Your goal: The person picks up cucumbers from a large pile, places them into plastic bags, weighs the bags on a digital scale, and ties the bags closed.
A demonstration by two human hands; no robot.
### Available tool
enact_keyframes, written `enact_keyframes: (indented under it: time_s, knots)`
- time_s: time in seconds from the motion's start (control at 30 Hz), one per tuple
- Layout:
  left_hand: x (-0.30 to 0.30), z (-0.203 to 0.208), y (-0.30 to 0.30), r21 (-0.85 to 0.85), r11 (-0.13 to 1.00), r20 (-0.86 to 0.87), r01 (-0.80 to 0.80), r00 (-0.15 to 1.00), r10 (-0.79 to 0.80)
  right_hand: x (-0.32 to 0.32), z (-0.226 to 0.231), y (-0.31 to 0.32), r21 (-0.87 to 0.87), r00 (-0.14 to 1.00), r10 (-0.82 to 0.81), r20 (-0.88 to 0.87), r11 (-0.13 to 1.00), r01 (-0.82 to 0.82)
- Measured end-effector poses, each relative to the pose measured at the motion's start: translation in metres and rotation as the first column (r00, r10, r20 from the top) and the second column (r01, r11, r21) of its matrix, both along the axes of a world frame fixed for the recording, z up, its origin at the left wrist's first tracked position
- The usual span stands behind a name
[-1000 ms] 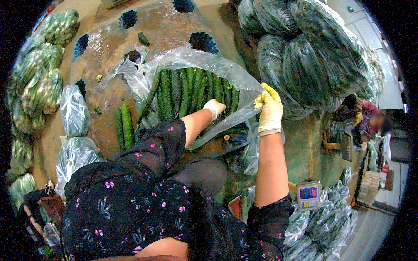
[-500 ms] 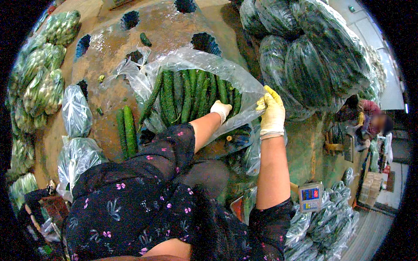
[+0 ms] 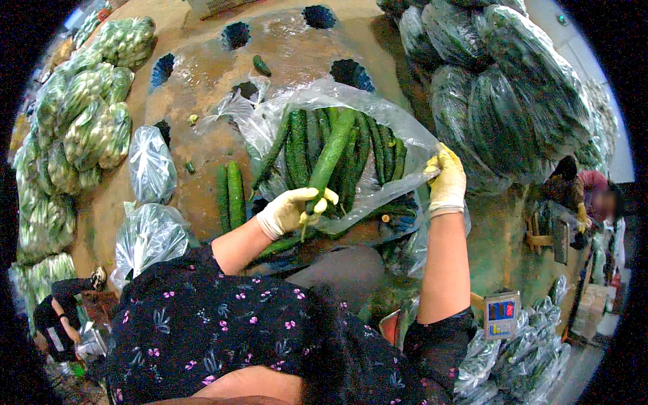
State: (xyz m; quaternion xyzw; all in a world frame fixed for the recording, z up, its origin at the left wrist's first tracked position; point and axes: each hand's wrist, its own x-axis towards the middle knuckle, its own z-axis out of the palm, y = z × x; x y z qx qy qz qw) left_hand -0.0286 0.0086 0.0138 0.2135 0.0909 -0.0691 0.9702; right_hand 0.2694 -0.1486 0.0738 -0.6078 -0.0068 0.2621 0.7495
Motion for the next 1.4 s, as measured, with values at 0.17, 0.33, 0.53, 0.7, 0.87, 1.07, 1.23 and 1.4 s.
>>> enact_keyframes:
  time_s: [0.17, 0.33, 0.53, 0.7, 0.87, 1.07, 1.23, 1.4]
  knots:
    - [-0.03, -0.007, -0.007, -0.261, 0.964, 0.121, -0.056, 0.989, 0.09, -0.008, 0.01, 0.0, 0.027, 0.999, 0.027, -0.034, 0.999, -0.026]
    - [-0.043, -0.015, -0.009, -0.338, 0.941, 0.253, 0.01, 0.964, 0.081, -0.01, 0.01, -0.003, -0.011, 1.0, -0.006, -0.018, 1.0, 0.006]
    - [-0.05, 0.013, -0.006, 0.182, 0.983, -0.007, 0.027, 1.0, -0.027, -0.028, 0.033, -0.012, -0.335, 0.95, 0.022, 0.313, 0.938, 0.088]
    - [-0.052, 0.036, -0.017, 0.494, 0.869, -0.105, -0.034, 0.99, 0.098, -0.09, 0.051, 0.003, -0.24, 0.826, 0.236, 0.512, 0.963, -0.125]
    - [-0.051, 0.05, -0.029, 0.79, 0.608, -0.108, -0.076, 0.959, 0.26, -0.156, 0.052, 0.023, -0.207, 0.836, 0.549, -0.01, 0.817, -0.539]
    - [-0.048, 0.069, -0.037, 0.994, 0.022, -0.11, 0.109, 0.931, 0.349, -0.183, 0.041, 0.04, -0.04, 0.815, 0.58, 0.009, 0.814, -0.579]
    - [-0.053, 0.066, -0.041, 0.982, -0.175, 0.0, 0.067, 0.935, 0.355, -0.19, 0.038, 0.041, 0.057, 0.872, 0.483, -0.084, 0.876, -0.479]
    - [-0.054, 0.063, -0.042, 0.974, -0.227, 0.08, 0.0, 0.936, 0.343, -0.191, 0.032, 0.043, 0.072, 0.887, 0.44, -0.14, 0.898, -0.434]
